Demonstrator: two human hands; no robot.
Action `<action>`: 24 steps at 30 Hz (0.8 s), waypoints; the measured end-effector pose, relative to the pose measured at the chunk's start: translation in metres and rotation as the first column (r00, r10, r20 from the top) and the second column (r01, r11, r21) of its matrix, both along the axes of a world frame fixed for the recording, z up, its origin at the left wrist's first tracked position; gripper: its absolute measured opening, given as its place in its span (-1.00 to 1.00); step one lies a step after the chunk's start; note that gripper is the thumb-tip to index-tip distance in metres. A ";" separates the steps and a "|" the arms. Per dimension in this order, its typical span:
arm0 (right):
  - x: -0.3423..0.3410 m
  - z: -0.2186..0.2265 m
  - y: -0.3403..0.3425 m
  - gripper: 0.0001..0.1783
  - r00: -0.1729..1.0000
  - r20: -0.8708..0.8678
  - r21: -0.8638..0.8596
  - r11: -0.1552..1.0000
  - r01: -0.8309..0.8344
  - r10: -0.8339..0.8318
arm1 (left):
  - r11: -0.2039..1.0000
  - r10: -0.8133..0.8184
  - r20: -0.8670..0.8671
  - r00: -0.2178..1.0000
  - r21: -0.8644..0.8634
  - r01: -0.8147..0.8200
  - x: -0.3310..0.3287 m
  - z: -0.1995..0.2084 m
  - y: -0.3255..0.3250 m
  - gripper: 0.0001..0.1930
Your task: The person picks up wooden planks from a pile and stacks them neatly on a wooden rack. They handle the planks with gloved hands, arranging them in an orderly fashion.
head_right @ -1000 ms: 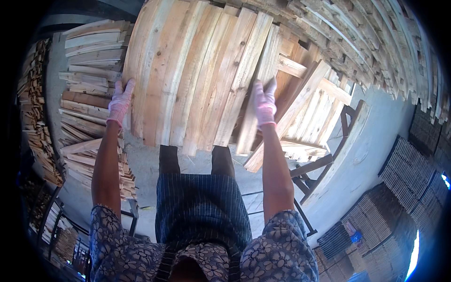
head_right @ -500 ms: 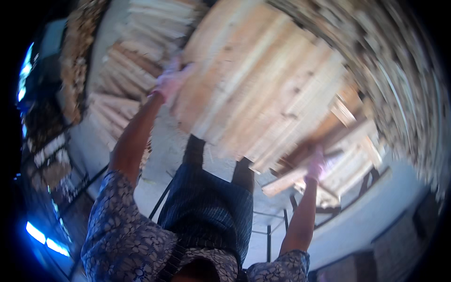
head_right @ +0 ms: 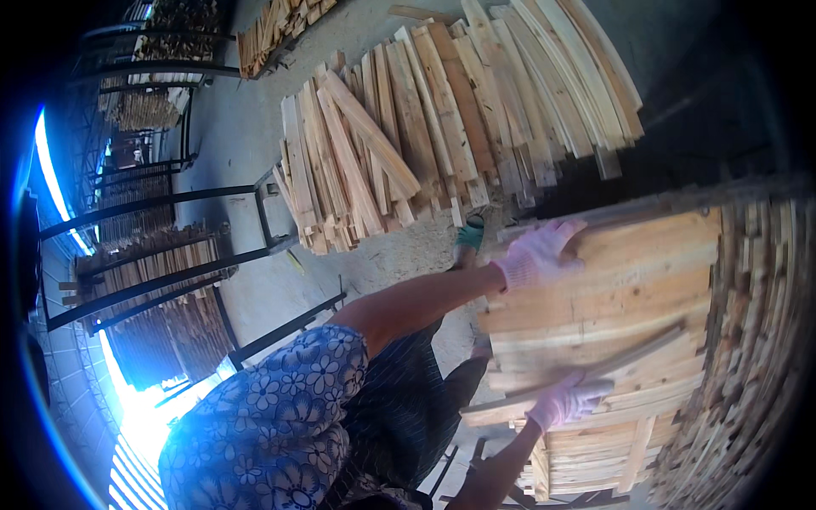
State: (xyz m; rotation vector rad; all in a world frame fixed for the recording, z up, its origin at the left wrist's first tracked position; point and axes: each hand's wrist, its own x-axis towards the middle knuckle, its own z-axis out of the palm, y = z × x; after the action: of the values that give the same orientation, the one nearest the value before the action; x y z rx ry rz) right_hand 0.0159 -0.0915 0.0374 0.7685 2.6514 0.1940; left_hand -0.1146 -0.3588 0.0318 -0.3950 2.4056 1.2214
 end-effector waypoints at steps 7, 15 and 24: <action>-0.060 0.050 -0.129 -0.28 0.880 -0.306 -0.376 0.804 -0.461 0.362 | 0.579 0.779 -0.160 0.606 -0.189 -0.793 0.148 -0.042 -0.207 -0.60; -0.102 -0.074 -0.489 -0.20 0.679 -0.177 -0.869 0.212 -0.448 0.712 | 0.222 0.923 0.358 0.138 -0.204 -0.954 0.356 -0.138 -0.317 0.04; -0.024 -0.113 -0.532 0.02 0.755 0.035 -0.914 0.327 -0.240 0.655 | -0.456 0.621 0.784 -0.021 0.339 -0.823 0.268 -0.140 -0.280 0.06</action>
State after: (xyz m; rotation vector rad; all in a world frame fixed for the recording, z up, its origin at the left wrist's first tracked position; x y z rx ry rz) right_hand -0.0079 -0.6235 -0.0761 -0.3949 2.0115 -0.7721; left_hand 0.1538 -0.6383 -0.1084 -2.0395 0.3539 2.4831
